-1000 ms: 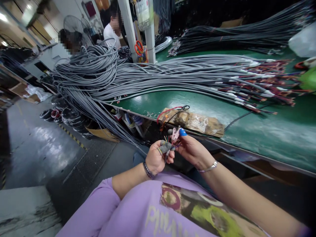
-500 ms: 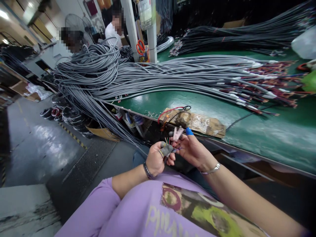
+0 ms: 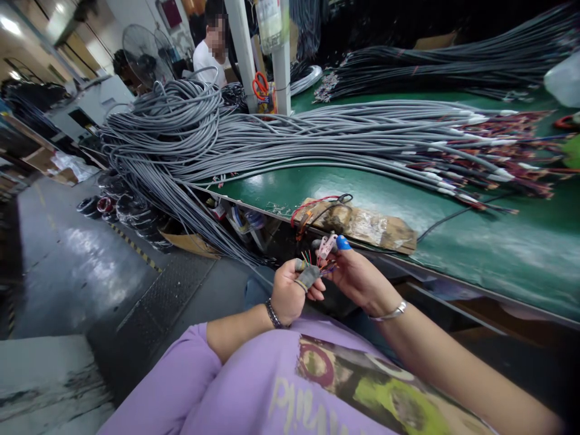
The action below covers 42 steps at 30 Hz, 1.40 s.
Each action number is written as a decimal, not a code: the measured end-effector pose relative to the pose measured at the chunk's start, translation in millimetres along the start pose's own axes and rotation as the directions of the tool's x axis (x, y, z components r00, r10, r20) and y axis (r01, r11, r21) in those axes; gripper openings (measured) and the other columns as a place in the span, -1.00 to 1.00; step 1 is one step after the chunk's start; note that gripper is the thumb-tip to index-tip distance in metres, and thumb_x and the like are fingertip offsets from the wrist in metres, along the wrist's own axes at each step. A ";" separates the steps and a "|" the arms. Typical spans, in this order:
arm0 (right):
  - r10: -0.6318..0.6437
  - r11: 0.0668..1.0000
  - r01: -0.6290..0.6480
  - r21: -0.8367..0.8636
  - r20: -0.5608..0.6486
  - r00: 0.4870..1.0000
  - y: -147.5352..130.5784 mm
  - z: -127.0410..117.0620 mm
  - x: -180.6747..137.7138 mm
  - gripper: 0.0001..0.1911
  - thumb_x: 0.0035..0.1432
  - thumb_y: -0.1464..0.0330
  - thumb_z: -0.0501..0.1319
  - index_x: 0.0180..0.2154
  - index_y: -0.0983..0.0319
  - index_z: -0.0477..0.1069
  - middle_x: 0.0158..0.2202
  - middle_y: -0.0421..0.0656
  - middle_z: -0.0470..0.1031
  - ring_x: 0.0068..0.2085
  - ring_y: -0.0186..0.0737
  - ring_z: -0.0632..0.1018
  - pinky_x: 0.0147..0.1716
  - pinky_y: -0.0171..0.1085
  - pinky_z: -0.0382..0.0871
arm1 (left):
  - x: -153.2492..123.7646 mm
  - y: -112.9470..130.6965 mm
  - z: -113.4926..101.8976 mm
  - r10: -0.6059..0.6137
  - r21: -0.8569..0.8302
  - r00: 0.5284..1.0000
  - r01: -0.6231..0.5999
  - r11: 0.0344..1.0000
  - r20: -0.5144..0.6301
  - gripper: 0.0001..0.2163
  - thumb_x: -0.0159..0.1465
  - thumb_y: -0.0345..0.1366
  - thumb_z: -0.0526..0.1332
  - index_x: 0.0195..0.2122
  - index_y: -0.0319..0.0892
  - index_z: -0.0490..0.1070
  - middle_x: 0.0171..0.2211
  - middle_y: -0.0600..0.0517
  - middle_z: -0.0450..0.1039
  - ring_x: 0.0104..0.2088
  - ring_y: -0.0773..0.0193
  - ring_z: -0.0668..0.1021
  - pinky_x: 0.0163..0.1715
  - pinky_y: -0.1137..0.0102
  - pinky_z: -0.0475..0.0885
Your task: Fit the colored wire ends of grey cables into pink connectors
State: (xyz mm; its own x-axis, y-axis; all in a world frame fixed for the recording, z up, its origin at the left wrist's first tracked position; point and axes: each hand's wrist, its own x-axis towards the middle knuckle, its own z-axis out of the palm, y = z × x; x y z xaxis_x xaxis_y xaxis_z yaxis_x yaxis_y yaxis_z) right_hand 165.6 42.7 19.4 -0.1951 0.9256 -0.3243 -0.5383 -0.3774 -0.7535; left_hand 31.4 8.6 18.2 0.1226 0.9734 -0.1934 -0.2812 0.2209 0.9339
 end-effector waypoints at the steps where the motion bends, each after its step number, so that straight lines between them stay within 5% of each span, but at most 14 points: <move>1: 0.011 1.000 -0.011 -0.006 0.005 1.000 -0.4 0.3 0.3 -0.59 -0.04 -0.03 0.31 -0.41 0.19 0.45 -0.50 -0.20 0.44 -0.50 -0.27 0.40 -0.48 -0.27 0.32 | 0.6 -0.3 0.6 -0.001 0.006 1.000 0.001 1.000 0.001 -0.62 0.06 0.03 0.31 -0.45 -0.21 0.32 -0.60 0.07 0.45 -0.71 0.43 0.44 -0.73 0.56 0.23; 16: -0.027 0.994 0.031 0.104 -0.032 0.999 3.0 2.8 4.5 -0.65 -0.05 0.06 0.37 -0.49 0.21 0.46 -0.52 -0.23 0.43 -0.50 -0.32 0.39 -0.46 -0.31 0.32 | 4.2 -2.1 5.0 -0.046 0.034 0.999 0.046 0.998 -0.015 -0.63 0.06 0.02 0.31 -0.47 -0.21 0.29 -0.62 0.09 0.44 -0.72 0.44 0.42 -0.75 0.58 0.22; 26: 0.131 0.958 -0.139 0.250 0.050 0.990 1.7 -9.4 1.3 -0.69 0.09 0.07 0.27 -0.40 0.19 0.48 -0.44 -0.20 0.51 -0.46 -0.33 0.46 -0.45 -0.35 0.39 | -4.7 -6.4 -6.3 -0.010 0.004 1.000 0.010 1.000 0.020 -0.66 0.09 -0.03 0.31 -0.45 -0.23 0.31 -0.61 0.08 0.46 -0.71 0.44 0.44 -0.74 0.59 0.24; 31: 0.202 0.968 -0.226 0.114 0.188 0.961 4.6 -25.9 -4.0 -0.84 0.05 0.25 0.34 -0.33 0.19 0.51 -0.36 -0.16 0.53 -0.40 -0.29 0.49 -0.37 -0.29 0.44 | -6.0 -10.1 -11.7 -0.010 -0.021 0.999 0.011 1.000 0.035 -0.67 0.10 -0.05 0.31 -0.44 -0.23 0.32 -0.61 0.08 0.46 -0.72 0.43 0.44 -0.74 0.59 0.24; 35: 0.221 0.974 -0.224 -0.022 0.275 0.936 4.5 -27.7 -11.1 -0.76 -0.09 0.29 0.45 -0.38 0.25 0.51 -0.45 -0.20 0.49 -0.47 -0.37 0.44 -0.39 -0.32 0.41 | -5.8 -13.2 -12.4 -0.034 -0.005 0.997 0.034 0.999 0.066 -0.66 0.11 -0.03 0.29 -0.44 -0.23 0.33 -0.62 0.08 0.46 -0.72 0.41 0.45 -0.75 0.57 0.25; 42: 0.180 0.977 -0.142 -0.158 0.257 0.949 0.7 -19.2 -11.4 -0.67 -0.19 0.22 0.49 -0.46 0.29 0.48 -0.53 -0.20 0.47 -0.51 -0.39 0.41 -0.47 -0.35 0.27 | -5.6 -12.2 -12.3 -0.101 0.069 0.985 0.092 0.993 0.143 -0.64 0.09 0.00 0.30 -0.46 -0.25 0.34 -0.62 0.06 0.45 -0.72 0.43 0.44 -0.74 0.58 0.25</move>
State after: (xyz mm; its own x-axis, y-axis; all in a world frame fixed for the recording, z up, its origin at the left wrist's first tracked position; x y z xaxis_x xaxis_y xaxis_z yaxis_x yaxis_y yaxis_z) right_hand 183.2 31.4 11.6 -0.4930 0.8181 -0.2961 -0.3685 -0.5046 -0.7808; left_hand 22.4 1.2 4.2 0.2854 0.9274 -0.2419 -0.2020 0.3049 0.9307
